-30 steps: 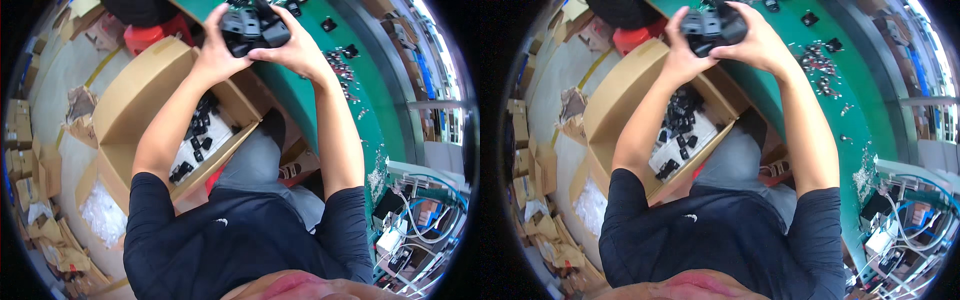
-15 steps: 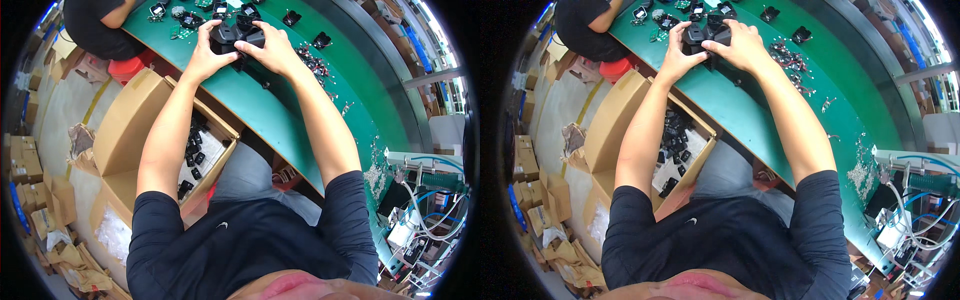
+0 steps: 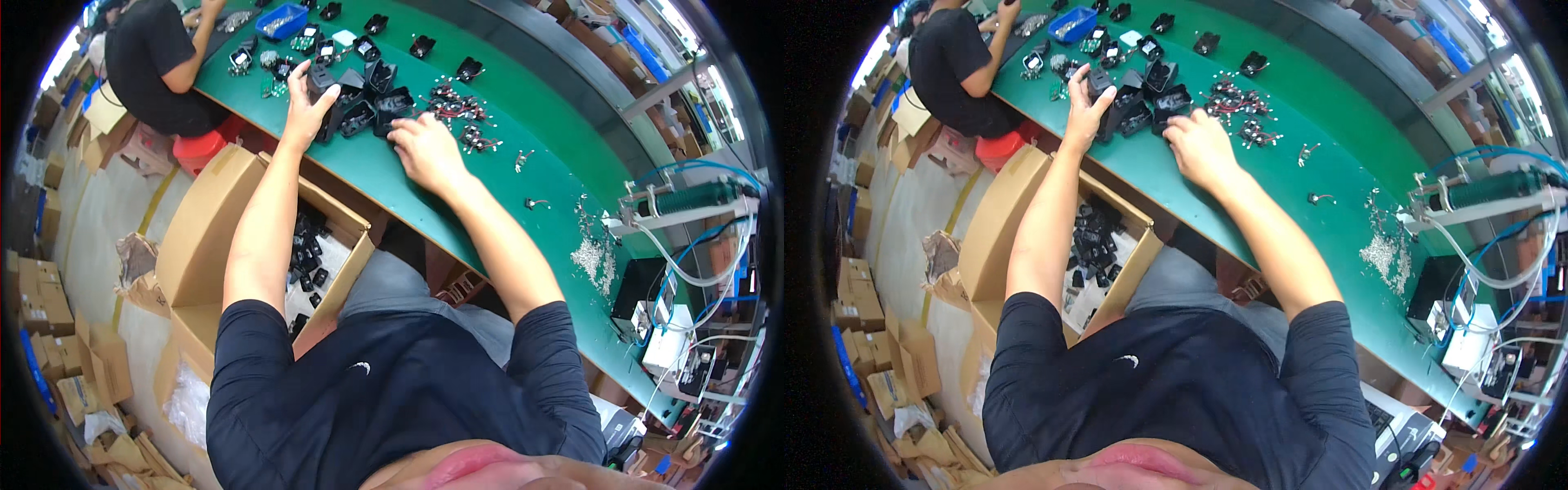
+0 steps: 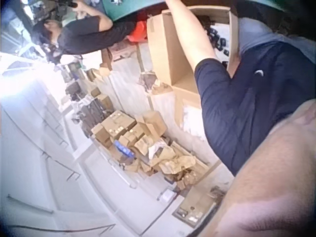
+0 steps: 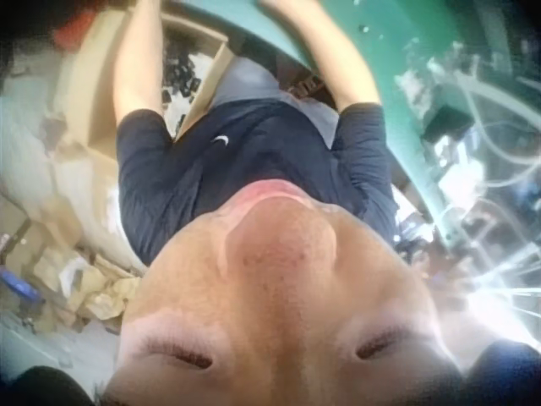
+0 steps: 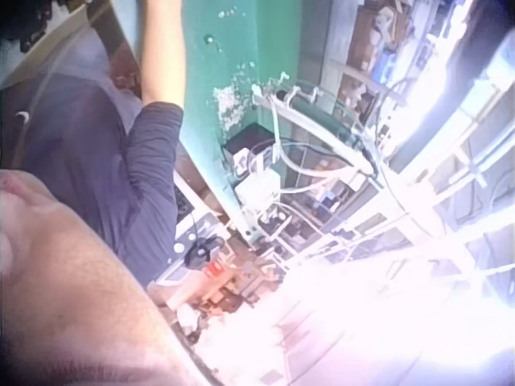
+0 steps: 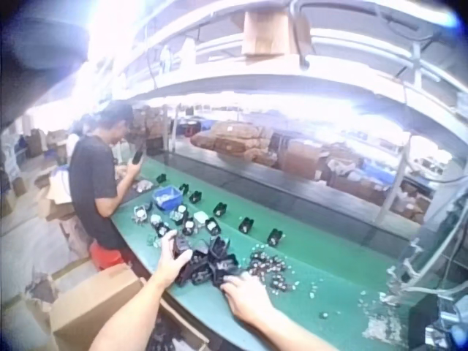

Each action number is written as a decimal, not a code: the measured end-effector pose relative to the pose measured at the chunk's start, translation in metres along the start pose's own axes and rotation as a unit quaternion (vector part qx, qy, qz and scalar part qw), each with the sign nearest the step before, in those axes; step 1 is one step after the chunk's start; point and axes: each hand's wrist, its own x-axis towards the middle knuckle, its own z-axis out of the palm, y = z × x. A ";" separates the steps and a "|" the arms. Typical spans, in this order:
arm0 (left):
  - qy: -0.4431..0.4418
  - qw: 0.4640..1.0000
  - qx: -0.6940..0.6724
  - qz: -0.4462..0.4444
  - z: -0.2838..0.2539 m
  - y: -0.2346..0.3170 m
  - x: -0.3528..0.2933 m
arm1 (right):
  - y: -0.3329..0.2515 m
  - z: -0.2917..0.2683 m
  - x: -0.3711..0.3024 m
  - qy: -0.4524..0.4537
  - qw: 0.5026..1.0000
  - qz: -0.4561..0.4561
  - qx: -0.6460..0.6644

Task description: The person assembles electronic components by hand, then fastens the parts together with screws using a pneumatic screwdriver.

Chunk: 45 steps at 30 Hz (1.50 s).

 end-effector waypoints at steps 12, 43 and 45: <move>0.145 0.974 -0.175 0.024 -0.015 -0.014 0.008 | -0.012 -0.029 -0.091 0.056 0.985 0.133 -0.099; -0.555 0.817 -0.071 0.143 0.309 0.100 -0.093 | -0.072 -0.140 -0.256 0.122 0.906 0.404 -0.033; -0.539 0.824 -0.062 0.165 0.314 0.087 -0.104 | -0.071 -0.140 -0.263 0.109 0.903 0.414 -0.032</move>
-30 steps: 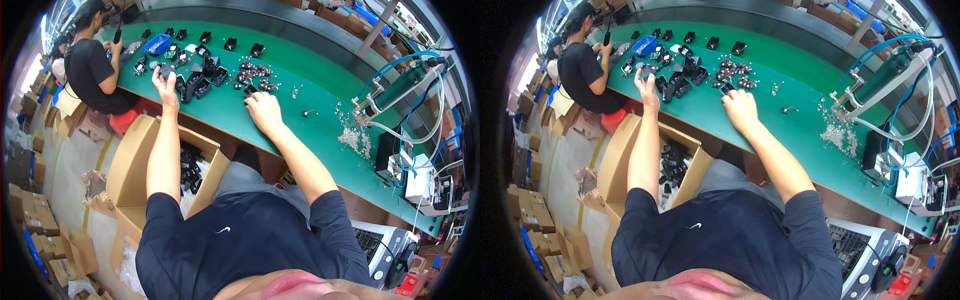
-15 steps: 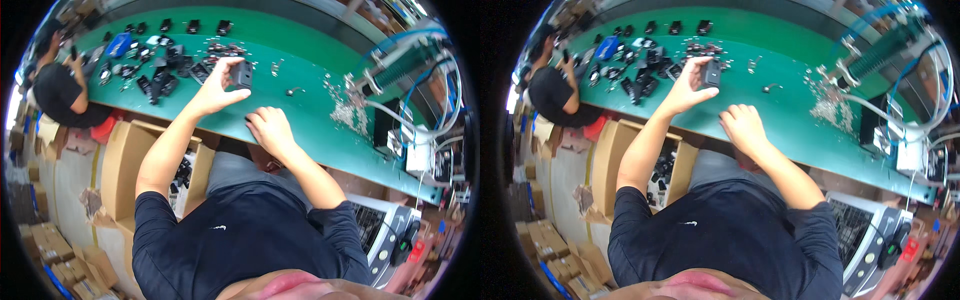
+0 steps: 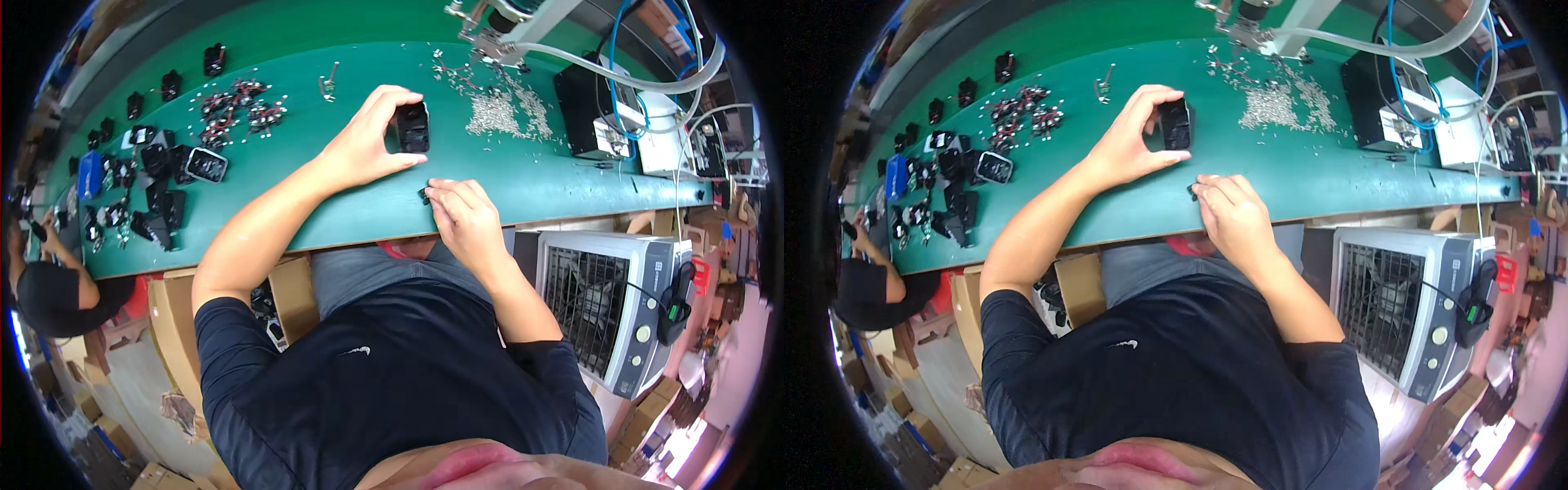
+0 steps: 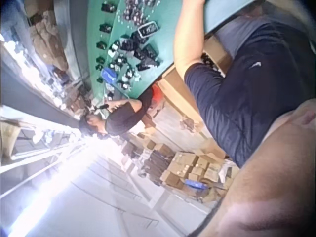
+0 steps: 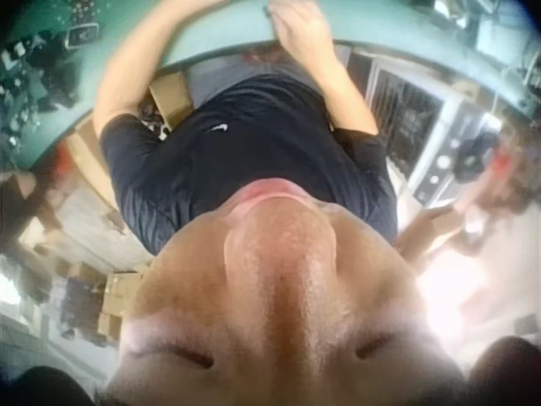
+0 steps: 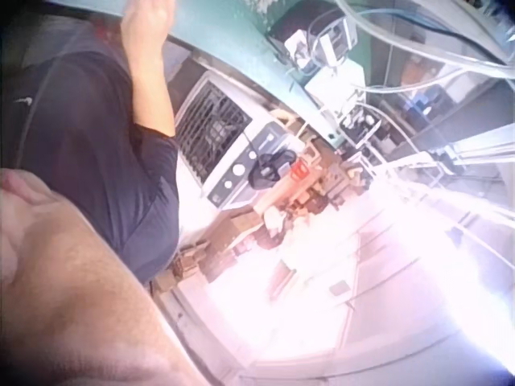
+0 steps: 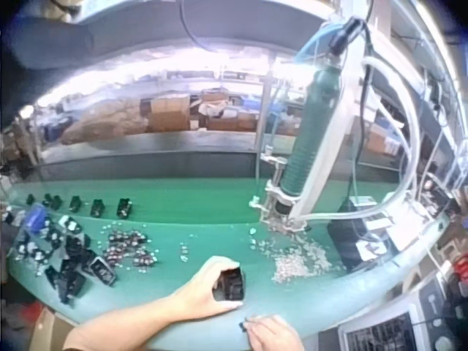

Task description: The person assembles electronic components by hand, then fastens the parts together with screws using a pneumatic screwdriver.

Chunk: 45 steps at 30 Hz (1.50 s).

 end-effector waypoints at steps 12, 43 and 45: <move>-0.048 0.989 0.138 0.016 0.023 0.006 -0.022 | -0.003 0.000 0.035 0.090 0.996 0.012 0.016; 0.014 0.991 0.129 -0.013 0.033 0.008 -0.024 | -0.015 0.006 0.058 -0.078 0.984 0.095 -0.126; 0.000 0.991 0.131 -0.021 0.031 0.008 -0.023 | -0.009 0.010 0.057 -0.078 0.986 0.084 -0.117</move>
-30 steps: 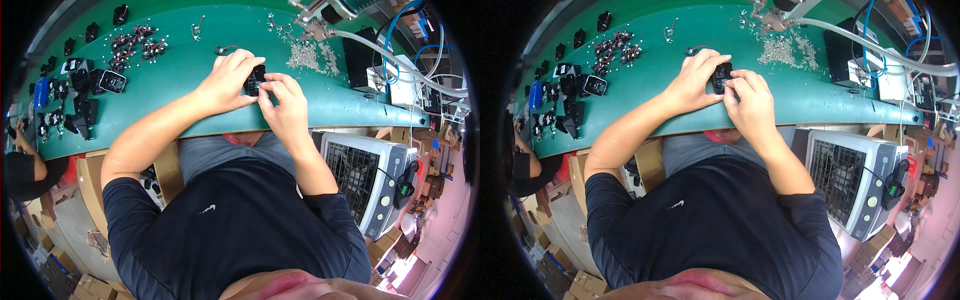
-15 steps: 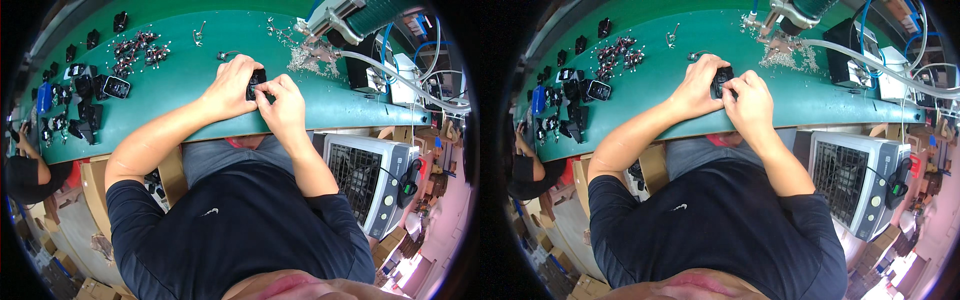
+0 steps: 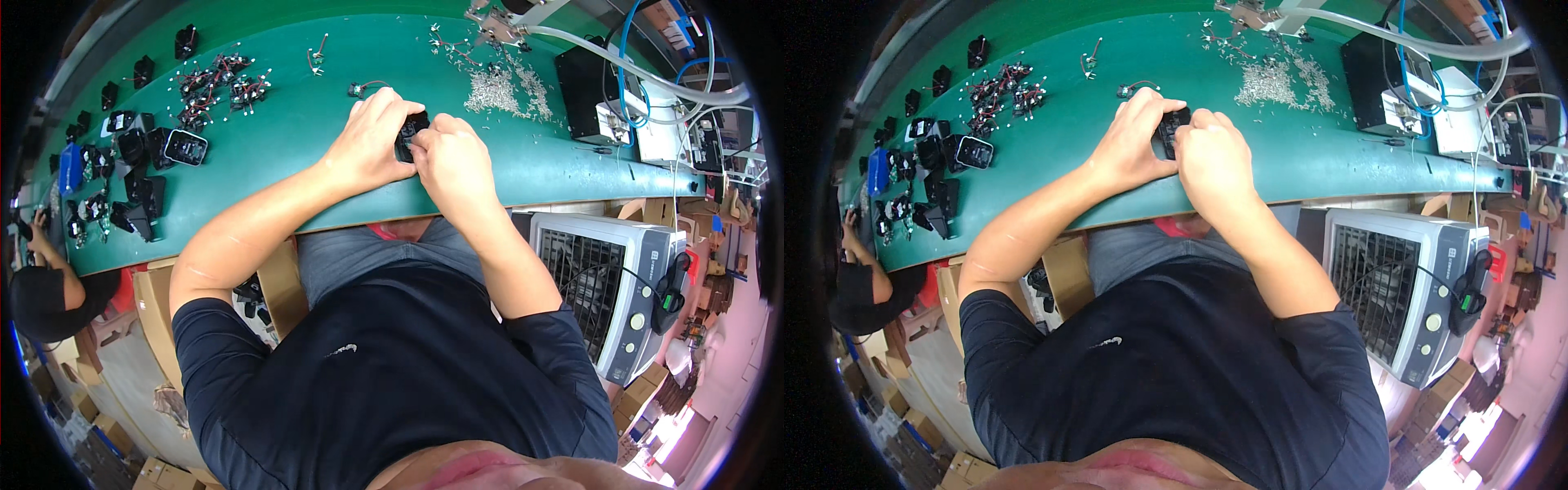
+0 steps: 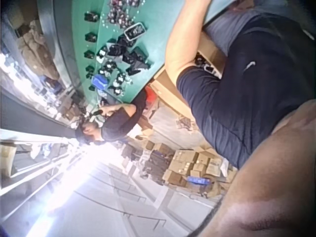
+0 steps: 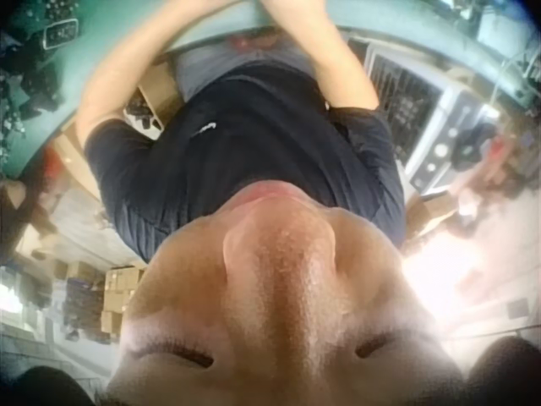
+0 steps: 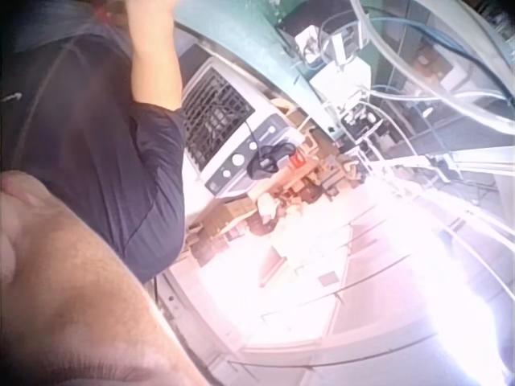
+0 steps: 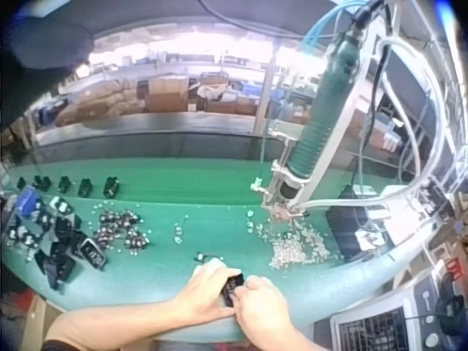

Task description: The person assembles electronic components by hand, then fastens the parts together with screws using a pneumatic screwdriver.

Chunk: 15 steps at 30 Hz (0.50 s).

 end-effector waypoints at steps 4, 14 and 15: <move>0.009 1.000 -0.013 0.008 0.000 -0.002 0.002 | 0.009 0.003 0.005 -0.010 0.999 -0.024 0.023; 0.005 0.999 -0.003 -0.045 -0.007 -0.004 0.005 | 0.000 -0.138 0.071 0.393 0.905 -0.160 0.044; 0.007 0.999 -0.005 -0.048 -0.006 -0.004 0.010 | -0.004 -0.147 0.092 0.405 0.892 -0.139 0.146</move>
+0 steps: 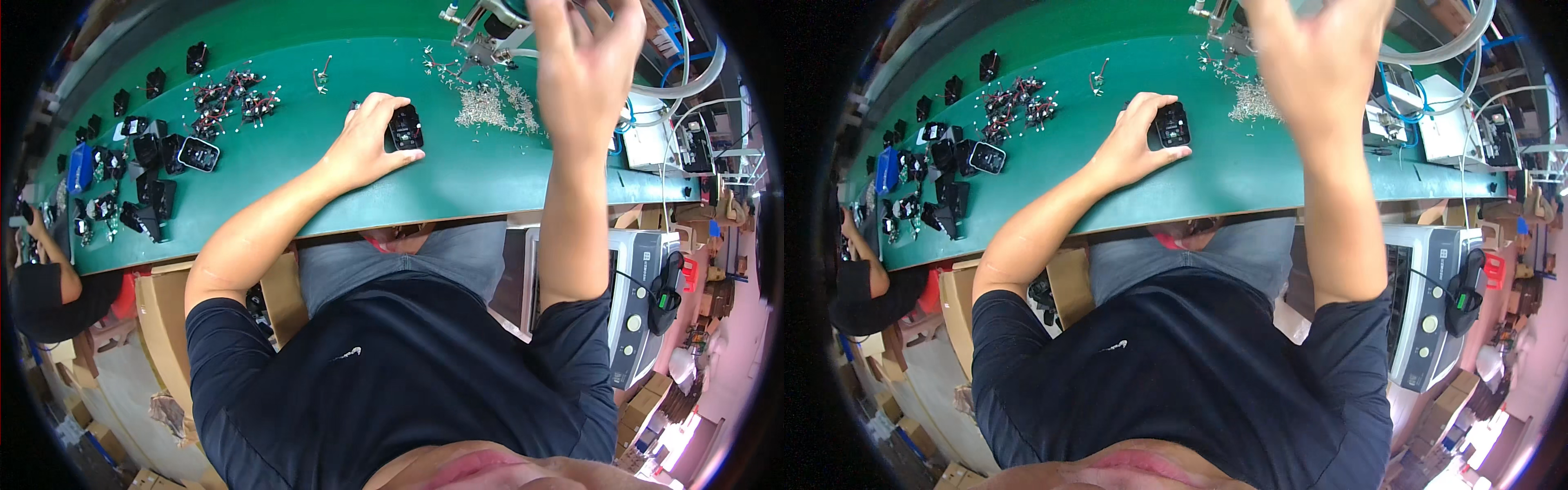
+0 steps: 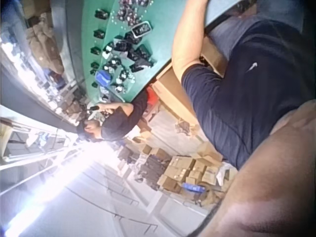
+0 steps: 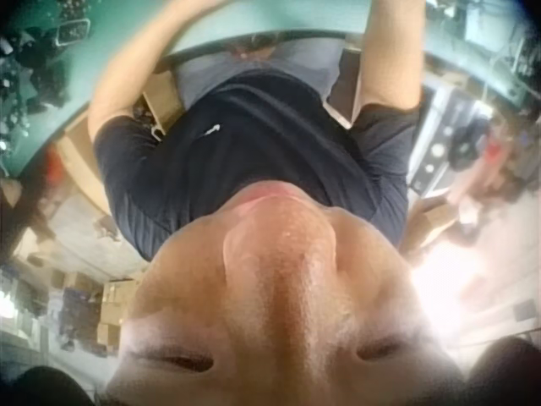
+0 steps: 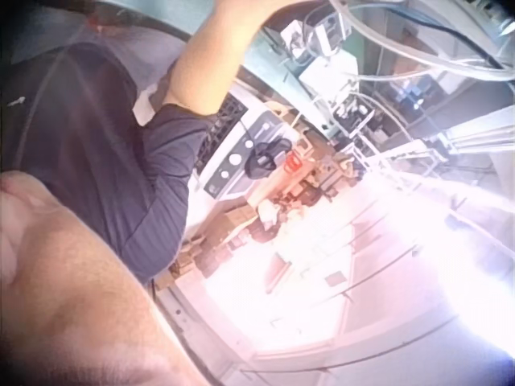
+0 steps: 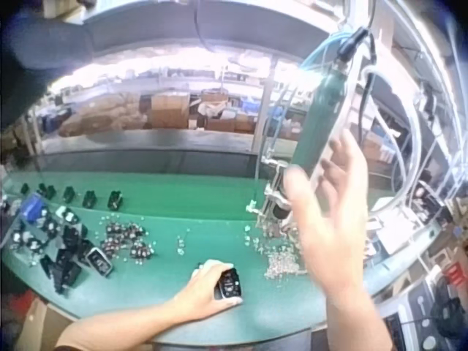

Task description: The person assembles electronic components by hand, then fastens the parts together with screws using a pneumatic screwdriver.

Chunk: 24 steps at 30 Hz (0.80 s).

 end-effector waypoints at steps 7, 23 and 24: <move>-0.003 1.000 0.004 0.005 -0.001 -0.004 -0.003 | -0.010 0.014 0.026 -0.003 0.914 0.170 0.368; -0.001 1.000 -0.011 0.025 -0.001 -0.003 -0.004 | -0.039 0.031 -0.036 0.050 0.849 0.256 0.460; -0.001 1.000 -0.012 0.024 -0.002 -0.003 -0.004 | -0.026 0.033 -0.040 0.050 0.849 0.257 0.460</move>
